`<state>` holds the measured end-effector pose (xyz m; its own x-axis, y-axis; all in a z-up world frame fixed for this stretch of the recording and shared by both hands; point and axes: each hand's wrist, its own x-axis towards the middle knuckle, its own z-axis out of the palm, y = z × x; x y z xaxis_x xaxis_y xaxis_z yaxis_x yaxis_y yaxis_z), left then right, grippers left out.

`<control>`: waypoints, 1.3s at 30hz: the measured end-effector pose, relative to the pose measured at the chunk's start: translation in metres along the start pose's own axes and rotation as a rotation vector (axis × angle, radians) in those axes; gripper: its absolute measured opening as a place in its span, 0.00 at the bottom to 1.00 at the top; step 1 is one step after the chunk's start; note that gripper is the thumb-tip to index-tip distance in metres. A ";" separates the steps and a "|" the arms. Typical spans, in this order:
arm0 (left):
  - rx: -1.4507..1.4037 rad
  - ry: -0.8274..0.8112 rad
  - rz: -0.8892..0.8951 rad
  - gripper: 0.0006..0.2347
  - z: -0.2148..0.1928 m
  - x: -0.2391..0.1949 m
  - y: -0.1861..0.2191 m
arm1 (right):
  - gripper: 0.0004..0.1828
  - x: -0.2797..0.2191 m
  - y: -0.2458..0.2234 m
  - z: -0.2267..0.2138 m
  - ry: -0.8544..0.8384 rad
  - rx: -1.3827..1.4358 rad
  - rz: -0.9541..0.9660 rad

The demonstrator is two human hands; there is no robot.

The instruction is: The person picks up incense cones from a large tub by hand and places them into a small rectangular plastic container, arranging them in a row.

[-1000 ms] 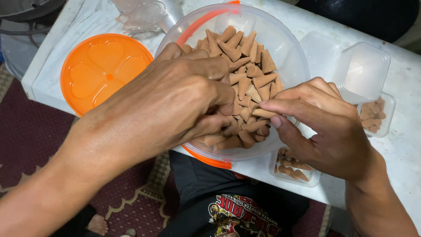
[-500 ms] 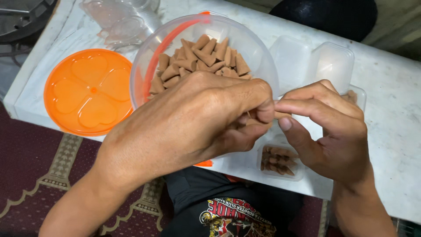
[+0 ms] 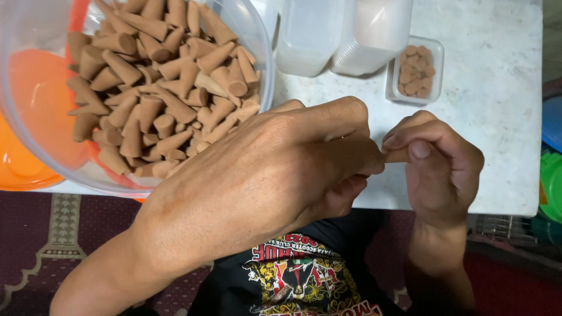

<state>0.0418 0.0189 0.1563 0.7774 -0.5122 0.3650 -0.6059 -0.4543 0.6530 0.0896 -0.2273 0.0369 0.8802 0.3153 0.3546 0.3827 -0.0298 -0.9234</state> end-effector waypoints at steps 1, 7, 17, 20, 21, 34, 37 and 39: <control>-0.012 -0.009 -0.004 0.03 0.008 0.000 -0.003 | 0.16 -0.004 0.003 0.000 0.005 -0.002 0.015; -0.028 -0.103 -0.057 0.02 0.032 -0.010 -0.010 | 0.20 -0.011 0.007 -0.002 0.043 0.017 0.149; 0.251 0.216 -0.154 0.06 -0.056 -0.060 0.016 | 0.11 0.066 -0.074 0.080 -0.295 -0.263 -0.345; 0.280 0.299 -0.201 0.06 -0.063 -0.074 0.011 | 0.11 0.082 -0.079 0.100 -0.419 -0.345 -0.544; 0.266 0.311 -0.201 0.07 -0.064 -0.078 0.009 | 0.12 0.085 -0.079 0.104 -0.450 -0.378 -0.572; -0.282 0.163 -0.446 0.12 -0.005 -0.019 0.013 | 0.20 -0.010 -0.025 0.022 -0.012 0.080 -0.018; -0.254 0.101 -0.187 0.04 0.021 -0.009 0.001 | 0.22 -0.032 0.000 -0.002 0.115 0.188 0.054; -0.148 0.109 -0.070 0.06 0.036 -0.006 -0.007 | 0.23 -0.038 0.008 -0.008 0.200 0.333 0.083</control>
<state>0.0349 -0.0014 0.1254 0.8351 -0.3978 0.3799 -0.5248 -0.3694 0.7669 0.0612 -0.2467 0.0168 0.9541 0.1328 0.2684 0.2253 0.2720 -0.9356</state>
